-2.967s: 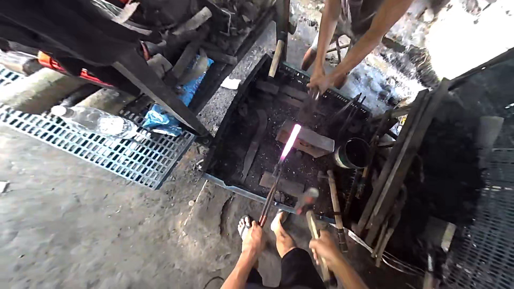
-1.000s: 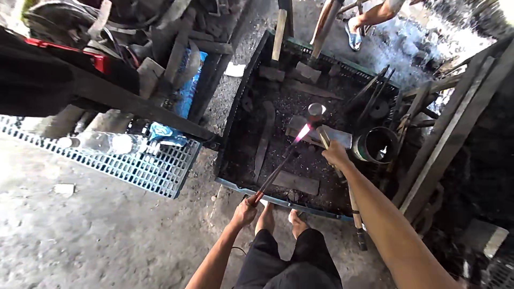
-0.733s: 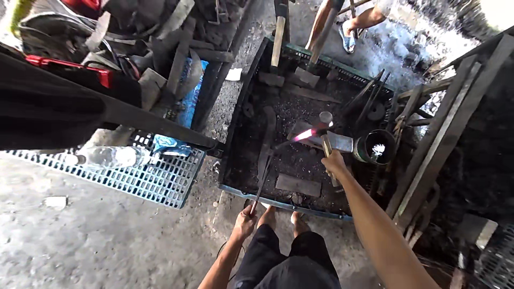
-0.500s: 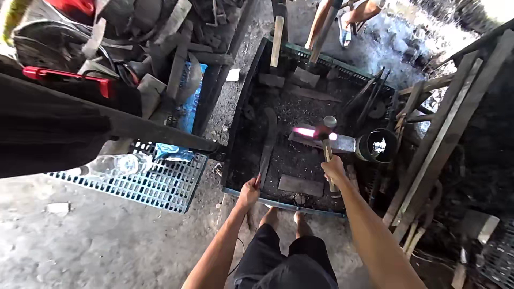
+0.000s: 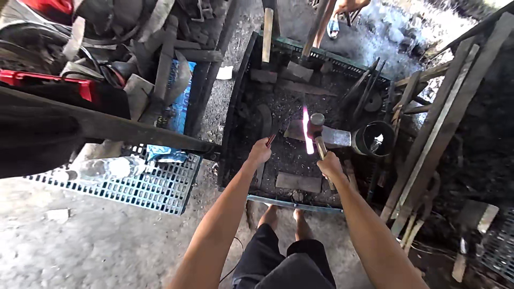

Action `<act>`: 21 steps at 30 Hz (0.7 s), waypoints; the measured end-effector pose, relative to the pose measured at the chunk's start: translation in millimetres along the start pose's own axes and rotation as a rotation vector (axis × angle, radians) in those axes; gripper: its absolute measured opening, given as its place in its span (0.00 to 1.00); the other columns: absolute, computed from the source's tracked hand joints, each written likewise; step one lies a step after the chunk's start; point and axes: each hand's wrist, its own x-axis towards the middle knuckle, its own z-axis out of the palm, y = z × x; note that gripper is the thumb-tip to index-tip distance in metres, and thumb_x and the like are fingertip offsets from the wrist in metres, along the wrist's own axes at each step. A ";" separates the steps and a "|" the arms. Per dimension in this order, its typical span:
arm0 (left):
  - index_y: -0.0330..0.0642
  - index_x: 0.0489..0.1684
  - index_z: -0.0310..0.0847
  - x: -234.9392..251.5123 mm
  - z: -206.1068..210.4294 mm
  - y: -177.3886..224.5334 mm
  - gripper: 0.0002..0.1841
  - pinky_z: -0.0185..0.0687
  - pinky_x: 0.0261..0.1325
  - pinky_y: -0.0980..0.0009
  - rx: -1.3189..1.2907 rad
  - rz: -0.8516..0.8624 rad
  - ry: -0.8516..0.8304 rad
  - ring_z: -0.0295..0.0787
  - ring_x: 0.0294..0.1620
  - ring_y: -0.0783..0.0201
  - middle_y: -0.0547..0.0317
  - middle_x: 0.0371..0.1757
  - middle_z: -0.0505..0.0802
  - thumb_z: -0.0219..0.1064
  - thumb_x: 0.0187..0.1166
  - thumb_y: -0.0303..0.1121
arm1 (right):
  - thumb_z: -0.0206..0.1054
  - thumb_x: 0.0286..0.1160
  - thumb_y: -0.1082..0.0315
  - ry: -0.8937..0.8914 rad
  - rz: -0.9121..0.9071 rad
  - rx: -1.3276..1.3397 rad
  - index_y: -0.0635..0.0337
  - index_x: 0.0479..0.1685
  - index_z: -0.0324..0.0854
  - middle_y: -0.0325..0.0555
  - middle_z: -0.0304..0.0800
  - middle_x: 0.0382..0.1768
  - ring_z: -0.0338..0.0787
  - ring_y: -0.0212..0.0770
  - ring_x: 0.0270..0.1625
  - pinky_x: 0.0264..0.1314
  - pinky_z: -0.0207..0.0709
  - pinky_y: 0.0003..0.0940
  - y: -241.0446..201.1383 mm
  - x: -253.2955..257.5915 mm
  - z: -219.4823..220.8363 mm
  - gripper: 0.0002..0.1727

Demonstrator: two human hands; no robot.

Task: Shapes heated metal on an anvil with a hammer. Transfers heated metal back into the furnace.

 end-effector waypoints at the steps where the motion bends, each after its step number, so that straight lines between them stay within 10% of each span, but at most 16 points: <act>1: 0.36 0.54 0.81 -14.0 4.8 -3.9 0.12 0.81 0.48 0.38 -0.018 -0.010 0.009 0.87 0.46 0.41 0.38 0.44 0.88 0.64 0.75 0.24 | 0.66 0.74 0.65 -0.004 -0.012 -0.010 0.61 0.65 0.73 0.57 0.88 0.36 0.90 0.48 0.27 0.32 0.86 0.46 1.0 -0.4 -2.2 0.21; 5: 0.41 0.69 0.81 -94.9 27.2 -41.6 0.23 0.84 0.57 0.41 -0.068 -0.047 0.008 0.90 0.51 0.46 0.41 0.50 0.92 0.68 0.73 0.28 | 0.66 0.75 0.63 -0.017 -0.049 -0.046 0.61 0.63 0.74 0.57 0.88 0.37 0.90 0.48 0.29 0.33 0.86 0.47 2.7 0.5 -8.6 0.20; 12: 0.36 0.50 0.83 -240.8 107.8 -66.4 0.14 0.80 0.39 0.55 -0.310 -0.110 -0.117 0.81 0.32 0.60 0.55 0.33 0.85 0.71 0.68 0.30 | 0.67 0.73 0.65 -0.070 -0.109 -0.074 0.67 0.60 0.77 0.58 0.87 0.36 0.88 0.49 0.27 0.31 0.85 0.48 -0.8 -8.2 -38.1 0.19; 21: 0.43 0.48 0.86 -240.5 218.4 -39.6 0.12 0.81 0.42 0.59 -0.477 -0.113 -0.021 0.83 0.35 0.64 0.59 0.35 0.87 0.70 0.67 0.30 | 0.66 0.75 0.63 -0.076 -0.164 -0.161 0.65 0.62 0.76 0.58 0.87 0.39 0.89 0.47 0.28 0.31 0.86 0.46 10.7 6.5 -47.6 0.20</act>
